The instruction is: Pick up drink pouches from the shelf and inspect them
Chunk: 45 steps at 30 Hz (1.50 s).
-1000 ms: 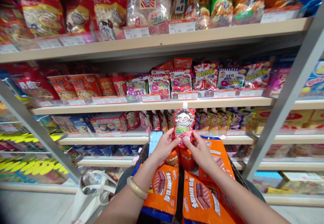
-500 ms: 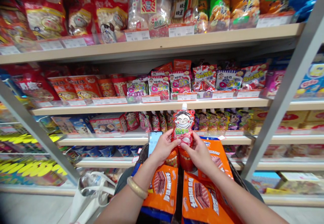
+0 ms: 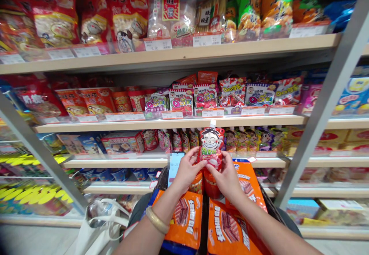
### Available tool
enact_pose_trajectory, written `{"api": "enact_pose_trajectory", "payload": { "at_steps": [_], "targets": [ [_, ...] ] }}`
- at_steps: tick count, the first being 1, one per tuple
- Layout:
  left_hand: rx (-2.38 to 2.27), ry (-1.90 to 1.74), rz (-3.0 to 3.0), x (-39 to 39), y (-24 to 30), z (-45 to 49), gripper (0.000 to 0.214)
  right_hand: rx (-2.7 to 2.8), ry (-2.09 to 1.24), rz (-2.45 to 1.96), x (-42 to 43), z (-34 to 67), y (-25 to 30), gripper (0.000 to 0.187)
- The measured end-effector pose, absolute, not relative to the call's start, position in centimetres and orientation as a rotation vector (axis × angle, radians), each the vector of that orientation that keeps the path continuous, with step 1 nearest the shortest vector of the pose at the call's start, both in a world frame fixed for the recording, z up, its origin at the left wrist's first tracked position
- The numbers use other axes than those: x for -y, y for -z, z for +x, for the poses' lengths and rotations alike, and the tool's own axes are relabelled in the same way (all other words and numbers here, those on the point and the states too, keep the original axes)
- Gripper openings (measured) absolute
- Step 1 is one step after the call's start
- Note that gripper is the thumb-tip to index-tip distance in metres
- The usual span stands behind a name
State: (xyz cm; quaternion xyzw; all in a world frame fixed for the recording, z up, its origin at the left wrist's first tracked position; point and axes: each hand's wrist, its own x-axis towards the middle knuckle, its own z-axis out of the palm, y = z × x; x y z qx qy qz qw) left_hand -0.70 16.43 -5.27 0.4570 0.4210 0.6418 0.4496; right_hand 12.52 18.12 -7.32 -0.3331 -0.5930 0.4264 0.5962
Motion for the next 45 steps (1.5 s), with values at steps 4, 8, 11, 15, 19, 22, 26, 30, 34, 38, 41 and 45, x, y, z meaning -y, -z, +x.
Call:
{"api": "enact_pose_trajectory", "payload": {
  "at_steps": [4,8,11,15,19,22,26,30,34,38,41,45],
  "targets": [
    [-1.178,-1.74,1.256,-16.6,5.5,-0.4,0.041,1.38,-0.875,-0.805,-18.4,12.4,7.8,0.042],
    [-1.287,-1.765,1.39,-16.7,5.8,-0.3,0.018,1.419,-0.803,-0.823,-18.3,12.4,7.9,0.04],
    [-1.231,-1.752,1.368,-16.7,5.8,-0.3,0.013,1.455,-0.77,-0.807,-18.0,12.4,7.7,0.036],
    [-1.159,-1.679,1.261,-16.3,5.4,-0.2,0.017,1.513,-0.687,-0.817,-17.8,12.4,7.8,0.034],
    [-1.05,-1.666,1.197,-16.0,5.1,-0.2,0.031,1.608,-0.659,-0.768,-17.8,12.6,8.2,0.033],
    [-0.945,-1.627,1.146,-16.0,5.2,-0.3,0.044,1.753,-0.533,-0.764,-17.5,12.7,8.2,0.034],
    [-0.975,-1.599,1.207,-16.1,5.4,-0.4,0.046,1.867,-0.325,-0.721,-17.0,12.8,8.0,0.037],
    [-1.007,-1.632,1.167,-16.1,5.5,-0.5,0.041,1.927,-0.274,-0.67,-17.1,13.0,8.0,0.039],
    [-0.974,-1.686,1.103,-16.5,5.8,-0.6,0.04,1.977,-0.283,-0.639,-17.2,13.3,7.9,0.037],
    [-0.935,-1.721,1.041,-17.0,6.2,-0.7,0.043,1.991,-0.28,-0.646,-17.0,13.5,7.8,0.035],
    [-0.853,-1.725,0.962,-17.4,6.4,-0.7,0.049,1.987,-0.258,-0.674,-16.8,13.4,7.7,0.037],
    [-0.817,-1.751,0.923,-17.5,6.5,-0.7,0.052,1.989,-0.251,-0.668,-16.7,13.3,7.8,0.038]
  ]
}}
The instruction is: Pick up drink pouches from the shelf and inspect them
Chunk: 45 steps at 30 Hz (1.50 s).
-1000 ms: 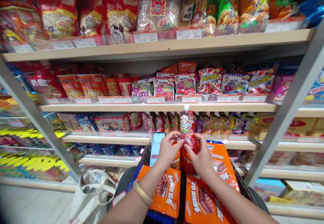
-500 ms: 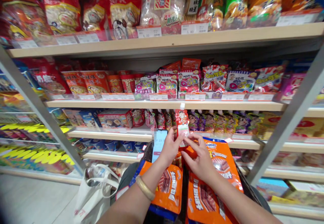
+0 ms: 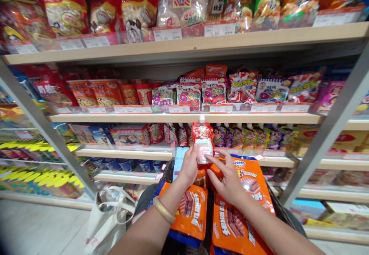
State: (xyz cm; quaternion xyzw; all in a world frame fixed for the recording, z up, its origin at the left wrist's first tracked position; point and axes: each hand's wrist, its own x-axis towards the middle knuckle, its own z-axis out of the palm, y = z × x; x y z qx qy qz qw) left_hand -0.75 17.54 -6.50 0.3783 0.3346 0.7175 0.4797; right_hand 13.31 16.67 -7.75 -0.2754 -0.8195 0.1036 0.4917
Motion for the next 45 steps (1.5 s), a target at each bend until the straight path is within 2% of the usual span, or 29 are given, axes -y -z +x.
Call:
{"api": "enact_pose_trajectory", "payload": {
  "at_steps": [14,31,45],
  "targets": [
    [-0.826,-1.768,0.802,-17.3,6.1,-0.7,0.069,1.997,-0.287,-0.655,-16.6,13.4,7.8,0.039],
    [-0.846,-1.753,0.802,-16.7,5.3,-0.6,0.063,1.971,-0.248,-0.636,-16.6,13.6,7.9,0.036],
    [-0.933,-1.75,0.861,-16.7,5.7,-0.8,0.059,1.998,-0.214,-0.643,-16.5,13.6,8.1,0.04]
  ]
}}
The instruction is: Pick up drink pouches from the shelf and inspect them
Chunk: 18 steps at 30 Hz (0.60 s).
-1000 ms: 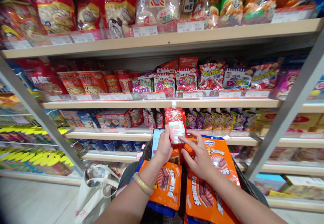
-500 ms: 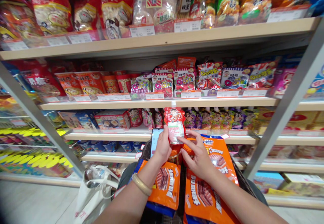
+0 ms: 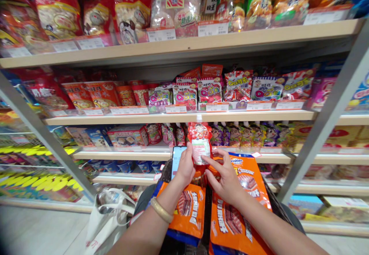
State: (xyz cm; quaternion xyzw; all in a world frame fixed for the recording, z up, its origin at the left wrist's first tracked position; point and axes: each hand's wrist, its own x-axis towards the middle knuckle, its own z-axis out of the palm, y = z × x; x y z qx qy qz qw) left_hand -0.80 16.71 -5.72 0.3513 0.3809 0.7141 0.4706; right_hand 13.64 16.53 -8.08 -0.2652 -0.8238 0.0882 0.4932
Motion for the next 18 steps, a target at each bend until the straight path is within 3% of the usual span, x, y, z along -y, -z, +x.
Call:
{"api": "enact_pose_trajectory", "payload": {
  "at_steps": [18],
  "targets": [
    [-0.815,-1.629,1.006,-16.63,6.19,-0.85,0.063,2.016,-0.172,-0.696,-16.42,13.57,8.0,0.056]
  ]
}}
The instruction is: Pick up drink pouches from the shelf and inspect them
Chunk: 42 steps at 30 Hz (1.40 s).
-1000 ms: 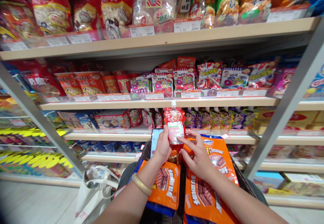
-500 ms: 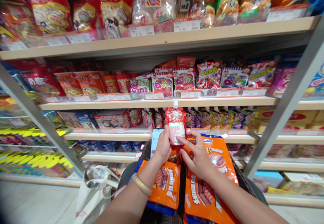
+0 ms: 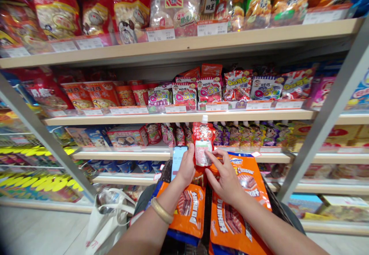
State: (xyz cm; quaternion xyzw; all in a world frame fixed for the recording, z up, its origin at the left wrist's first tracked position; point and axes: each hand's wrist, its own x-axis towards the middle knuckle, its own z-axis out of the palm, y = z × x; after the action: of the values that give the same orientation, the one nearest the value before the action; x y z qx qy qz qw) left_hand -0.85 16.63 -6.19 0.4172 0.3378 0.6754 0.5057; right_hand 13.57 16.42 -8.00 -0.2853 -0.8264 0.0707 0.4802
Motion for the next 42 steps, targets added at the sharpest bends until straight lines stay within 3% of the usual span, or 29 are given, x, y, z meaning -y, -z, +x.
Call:
{"api": "enact_pose_trajectory", "payload": {
  "at_steps": [7,13,18,24,28,37,42],
  "targets": [
    [-0.781,-1.625,1.024,-16.5,5.8,-1.0,0.041,1.962,-0.318,-0.744,-16.9,13.8,7.9,0.051],
    [-0.846,-1.503,1.066,-15.8,4.8,-0.9,0.07,1.837,-0.523,-0.792,-17.8,14.0,8.4,0.052],
    [-0.895,-1.543,1.177,-15.6,4.7,-0.4,0.065,1.766,-0.63,-0.799,-18.1,14.0,8.8,0.051],
    [-0.902,-1.501,1.297,-15.3,4.4,-0.5,0.036,1.798,-0.539,-0.741,-17.9,14.1,8.2,0.034],
    [-0.902,-1.496,1.274,-15.4,4.4,-0.6,0.031,1.794,-0.452,-0.698,-17.8,14.1,7.8,0.029],
    [-0.89,-1.566,1.301,-16.0,5.3,-0.6,0.031,1.808,-0.348,-0.69,-17.5,14.1,7.4,0.03],
    [-0.851,-1.657,1.502,-16.3,6.0,-0.9,0.019,1.787,-0.147,-0.67,-17.1,14.2,7.1,0.048]
  ]
}}
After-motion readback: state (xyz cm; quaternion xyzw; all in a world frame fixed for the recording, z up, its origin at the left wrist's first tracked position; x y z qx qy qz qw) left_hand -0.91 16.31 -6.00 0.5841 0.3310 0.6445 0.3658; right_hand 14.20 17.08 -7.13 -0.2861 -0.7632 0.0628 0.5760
